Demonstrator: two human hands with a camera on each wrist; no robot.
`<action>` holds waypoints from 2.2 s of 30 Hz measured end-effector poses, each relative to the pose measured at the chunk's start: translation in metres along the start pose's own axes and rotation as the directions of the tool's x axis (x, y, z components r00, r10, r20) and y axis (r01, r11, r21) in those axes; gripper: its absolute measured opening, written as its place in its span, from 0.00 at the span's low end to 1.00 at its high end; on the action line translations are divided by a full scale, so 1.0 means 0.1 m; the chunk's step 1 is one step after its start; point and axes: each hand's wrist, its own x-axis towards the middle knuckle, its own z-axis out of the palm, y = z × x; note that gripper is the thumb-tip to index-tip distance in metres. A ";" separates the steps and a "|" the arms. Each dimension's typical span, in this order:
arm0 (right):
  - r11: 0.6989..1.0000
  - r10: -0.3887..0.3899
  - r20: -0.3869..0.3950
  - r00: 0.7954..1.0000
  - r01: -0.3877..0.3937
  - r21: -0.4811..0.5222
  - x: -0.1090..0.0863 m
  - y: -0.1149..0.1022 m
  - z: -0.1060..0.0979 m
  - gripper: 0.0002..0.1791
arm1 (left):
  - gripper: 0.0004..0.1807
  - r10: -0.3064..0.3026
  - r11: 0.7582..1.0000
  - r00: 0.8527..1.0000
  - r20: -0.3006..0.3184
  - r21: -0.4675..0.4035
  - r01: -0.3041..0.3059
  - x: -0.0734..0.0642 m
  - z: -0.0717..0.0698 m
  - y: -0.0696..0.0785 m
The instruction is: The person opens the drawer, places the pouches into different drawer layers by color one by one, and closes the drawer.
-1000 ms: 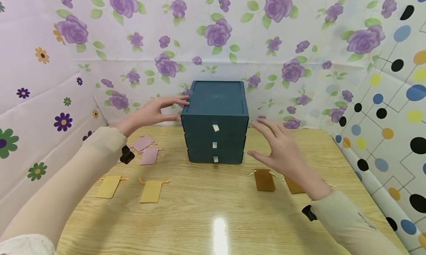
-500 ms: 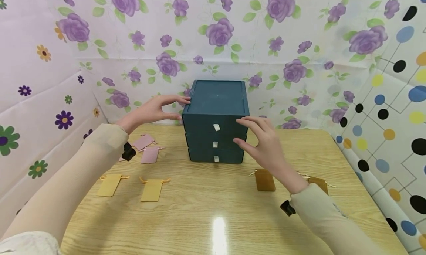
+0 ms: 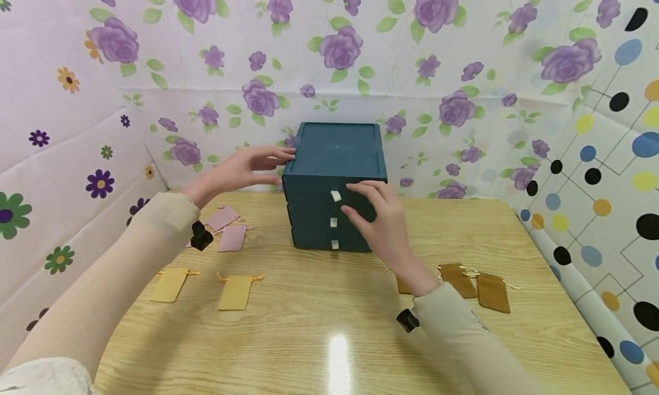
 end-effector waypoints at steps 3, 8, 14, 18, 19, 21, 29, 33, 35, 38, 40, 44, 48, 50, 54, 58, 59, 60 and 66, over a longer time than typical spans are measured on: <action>1.000 0.022 -0.009 1.000 -0.022 0.014 -0.01 0.00 0.07 0.21 | 0.30 0.022 0.998 1.000 0.008 -0.059 -0.022 0.00 0.03 0.00; 0.999 0.030 -0.020 0.999 -0.030 0.012 -0.03 0.03 0.16 0.19 | 0.28 0.047 0.992 0.999 -0.008 -0.115 -0.047 -0.01 0.07 0.02; 1.000 0.019 -0.044 0.999 -0.018 0.014 -0.02 0.06 0.24 0.18 | 0.26 0.063 0.992 0.998 -0.027 -0.107 -0.066 0.00 0.09 0.02; 1.000 0.015 -0.067 0.998 -0.014 0.019 -0.02 0.07 0.29 0.17 | 0.28 0.067 0.992 0.997 -0.028 -0.110 -0.070 0.02 0.08 0.00; 1.000 0.015 -0.071 0.997 -0.013 0.018 -0.01 0.07 0.30 0.17 | 0.28 0.064 0.992 0.998 -0.025 -0.111 -0.066 0.02 0.07 -0.01; 1.000 0.019 -0.073 0.997 -0.018 0.014 -0.02 0.07 0.31 0.16 | 0.30 0.058 0.992 0.998 -0.017 -0.113 -0.060 0.02 0.07 -0.02; 0.998 0.054 -0.041 0.998 -0.053 0.013 -0.01 0.08 0.33 0.16 | 0.33 0.054 0.991 0.999 0.001 -0.123 -0.053 0.02 0.08 -0.04; 0.998 0.060 -0.030 0.998 -0.059 0.026 -0.01 0.07 0.33 0.16 | 0.33 0.047 0.991 0.999 -0.001 -0.129 -0.047 0.02 0.08 -0.05; 0.997 0.063 -0.029 0.998 -0.061 0.037 -0.01 0.07 0.34 0.15 | 0.34 0.042 0.990 0.999 -0.003 -0.134 -0.042 0.01 0.08 -0.05; 0.996 0.076 -0.038 0.996 -0.074 0.049 -0.01 0.07 0.36 0.13 | 0.33 0.038 0.991 0.999 -0.004 -0.128 -0.038 0.00 0.08 -0.05; 0.995 0.085 -0.044 0.995 -0.083 0.056 -0.01 0.06 0.36 0.11 | 0.33 0.044 0.991 0.999 0.000 -0.127 -0.043 0.00 0.08 -0.05; 0.994 0.093 -0.044 0.995 -0.090 0.069 0.00 0.04 0.37 0.10 | 0.33 0.052 0.991 0.999 0.013 -0.125 -0.050 0.00 0.07 -0.05; 0.992 0.100 -0.044 0.994 -0.096 0.084 0.00 0.02 0.36 0.09 | 0.33 0.038 0.993 0.999 0.019 -0.115 -0.036 0.00 0.06 -0.03; 0.991 0.104 -0.048 0.993 -0.099 0.089 0.00 0.02 0.36 0.09 | 0.33 0.030 0.994 0.999 0.027 -0.106 -0.027 0.00 0.04 -0.01; 0.991 0.098 -0.052 0.994 -0.093 0.092 -0.01 0.01 0.34 0.09 | 0.33 0.018 0.995 0.999 0.044 -0.097 -0.013 0.00 0.02 0.01; 0.992 0.091 -0.048 0.995 -0.087 0.092 -0.03 -0.01 0.32 0.09 | 0.33 0.007 0.994 0.998 0.055 -0.113 -0.001 0.00 0.01 0.02; 0.991 0.093 -0.046 0.995 -0.088 0.096 -0.04 -0.02 0.31 0.09 | 0.33 0.006 0.993 0.998 0.058 -0.119 0.001 0.00 0.01 0.01; 0.991 0.095 -0.043 0.995 -0.090 0.100 -0.05 -0.03 0.30 0.10 | 0.33 0.006 0.992 0.998 0.060 -0.124 0.002 0.00 0.00 0.01; 0.983 0.111 -0.009 0.994 -0.109 0.150 -0.12 -0.12 0.23 0.10 | 0.33 0.017 0.988 0.998 0.067 -0.155 -0.006 0.00 0.00 -0.01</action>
